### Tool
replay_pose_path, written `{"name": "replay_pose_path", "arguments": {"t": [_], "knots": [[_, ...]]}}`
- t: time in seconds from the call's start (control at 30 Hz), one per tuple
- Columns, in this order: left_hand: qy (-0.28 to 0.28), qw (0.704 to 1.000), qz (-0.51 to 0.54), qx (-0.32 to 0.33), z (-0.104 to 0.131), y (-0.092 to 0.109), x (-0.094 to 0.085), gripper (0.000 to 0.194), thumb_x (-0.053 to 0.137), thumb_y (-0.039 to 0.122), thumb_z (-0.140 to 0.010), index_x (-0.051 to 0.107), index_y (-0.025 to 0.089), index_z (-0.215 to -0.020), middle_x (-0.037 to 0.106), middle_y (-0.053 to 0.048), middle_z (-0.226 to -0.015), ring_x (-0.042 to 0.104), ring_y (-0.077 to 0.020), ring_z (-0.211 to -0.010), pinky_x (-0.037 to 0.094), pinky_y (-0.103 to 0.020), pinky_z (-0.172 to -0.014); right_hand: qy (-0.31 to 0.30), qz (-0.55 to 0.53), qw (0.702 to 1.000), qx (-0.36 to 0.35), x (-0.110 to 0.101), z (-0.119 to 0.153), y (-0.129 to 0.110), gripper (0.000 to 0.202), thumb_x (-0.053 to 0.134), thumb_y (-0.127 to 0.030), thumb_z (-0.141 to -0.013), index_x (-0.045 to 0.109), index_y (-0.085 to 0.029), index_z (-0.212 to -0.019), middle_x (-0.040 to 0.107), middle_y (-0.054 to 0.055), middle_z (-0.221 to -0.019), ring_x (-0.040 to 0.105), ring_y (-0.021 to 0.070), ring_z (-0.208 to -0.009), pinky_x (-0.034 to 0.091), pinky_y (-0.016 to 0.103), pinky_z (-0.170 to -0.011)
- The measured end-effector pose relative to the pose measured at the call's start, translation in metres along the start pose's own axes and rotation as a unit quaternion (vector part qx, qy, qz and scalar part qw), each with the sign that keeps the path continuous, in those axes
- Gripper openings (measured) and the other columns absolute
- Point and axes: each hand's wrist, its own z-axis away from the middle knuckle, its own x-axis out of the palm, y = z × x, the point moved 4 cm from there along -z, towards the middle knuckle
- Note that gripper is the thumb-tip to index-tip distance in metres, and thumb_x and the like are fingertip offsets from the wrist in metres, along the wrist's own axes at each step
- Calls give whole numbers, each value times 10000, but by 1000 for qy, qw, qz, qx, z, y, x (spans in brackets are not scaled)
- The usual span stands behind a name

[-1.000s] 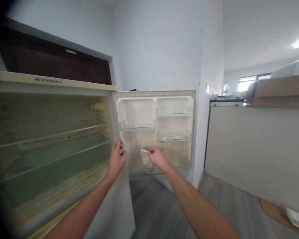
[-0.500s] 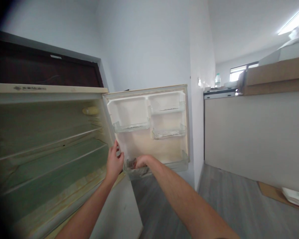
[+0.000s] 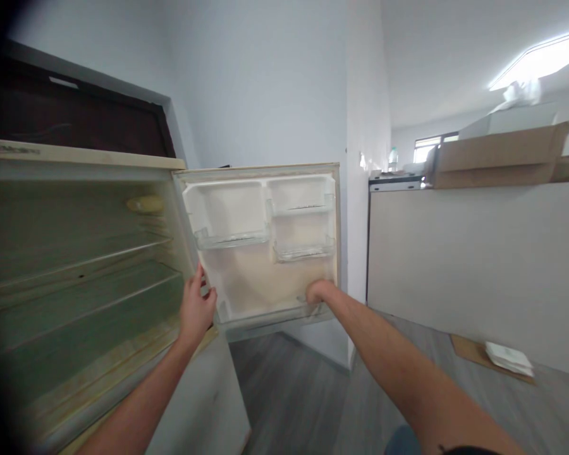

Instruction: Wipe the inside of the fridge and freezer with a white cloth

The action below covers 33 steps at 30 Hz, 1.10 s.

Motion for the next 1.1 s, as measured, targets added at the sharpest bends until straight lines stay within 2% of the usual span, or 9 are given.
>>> {"name": "replay_pose_path", "arguments": {"t": [0.13, 0.23, 0.3, 0.4, 0.5, 0.63, 0.73, 0.9, 1.1], "knots": [[5, 1000, -15, -12, 0, -3, -1, 887, 654, 208, -1031, 424, 290, -1884, 669, -130, -1351, 744, -294, -1257, 695, -442, -1089, -68, 0, 998, -9, 2, 14, 2, 149, 794, -127, -590, 756, -209, -707, 658, -23, -680, 633, 213, -778, 457, 303, -748], [-6, 1000, 17, -19, -1, -9, -1, 878, 650, 240, -1037, 422, 289, -1883, 666, -130, -1372, 744, -292, -1277, 705, -434, -1075, 58, -181, 978, -81, -5, 39, -1, 210, 698, -204, -641, 729, -231, -846, 618, -55, -713, 534, 161, -697, 356, 273, -668], [-17, 999, 39, -19, -2, -12, -2, 876, 655, 261, -1036, 426, 282, -1881, 674, -133, -1391, 749, -287, -1283, 708, -420, -1068, 190, -272, 935, -128, -7, 69, 5, 232, 651, -247, -660, 687, -242, -889, 637, -44, -772, 549, 165, -734, 368, 274, -678], [-21, 998, 58, -18, -3, -16, -3, 884, 664, 269, -1021, 437, 286, -1876, 681, -137, -1420, 752, -286, -1300, 706, -410, -1062, 381, -352, 842, -152, 9, 120, 35, 206, 646, -307, -704, 669, -251, -901, 696, -3, -863, 621, 207, -849, 455, 300, -758], [-21, 998, 65, -16, -4, -15, -5, 895, 666, 257, -1008, 440, 286, -1873, 688, -135, -1408, 750, -284, -1298, 703, -409, -1044, 546, -455, 701, -56, 47, 154, 92, 263, 725, -366, -731, 695, -258, -968, 732, 11, -925, 657, 224, -882, 511, 329, -805], [-22, 998, 52, -7, -4, -12, -6, 912, 678, 217, -986, 451, 291, -1866, 698, -124, -1371, 748, -275, -1284, 696, -407, -1055, 544, -653, 521, 73, 111, 134, 137, 551, 859, -459, -696, 713, -305, -1205, 791, 3, -988, 725, 243, -845, 575, 367, -775], [-16, 999, 45, -10, -3, -11, -6, 898, 665, 201, -1006, 443, 302, -1871, 695, -127, -1385, 750, -270, -1293, 683, -413, -1093, 465, -731, 492, 79, 141, 95, 111, 473, 843, -564, -737, 693, -321, -1114, 770, -24, -882, 737, 230, -774, 588, 353, -733], [-11, 999, 41, -18, -1, -9, -2, 888, 638, 180, -1021, 432, 299, -1876, 687, -122, -1372, 734, -264, -1278, 668, -408, -1095, 459, -759, 452, 94, 180, 62, 36, 567, 617, -882, -867, 603, -341, -1037, 751, -26, -877, 756, 225, -800, 598, 326, -676], [-6, 999, 34, -12, 0, -5, -2, 900, 629, 142, -1014, 427, 288, -1879, 680, -127, -1385, 721, -263, -1296, 667, -395, -1083, 397, -784, 467, 97, 242, 49, -24, 476, 811, -610, -706, 656, -314, -1044, 807, 4, -973, 741, 202, -789, 552, 304, -636]]}}
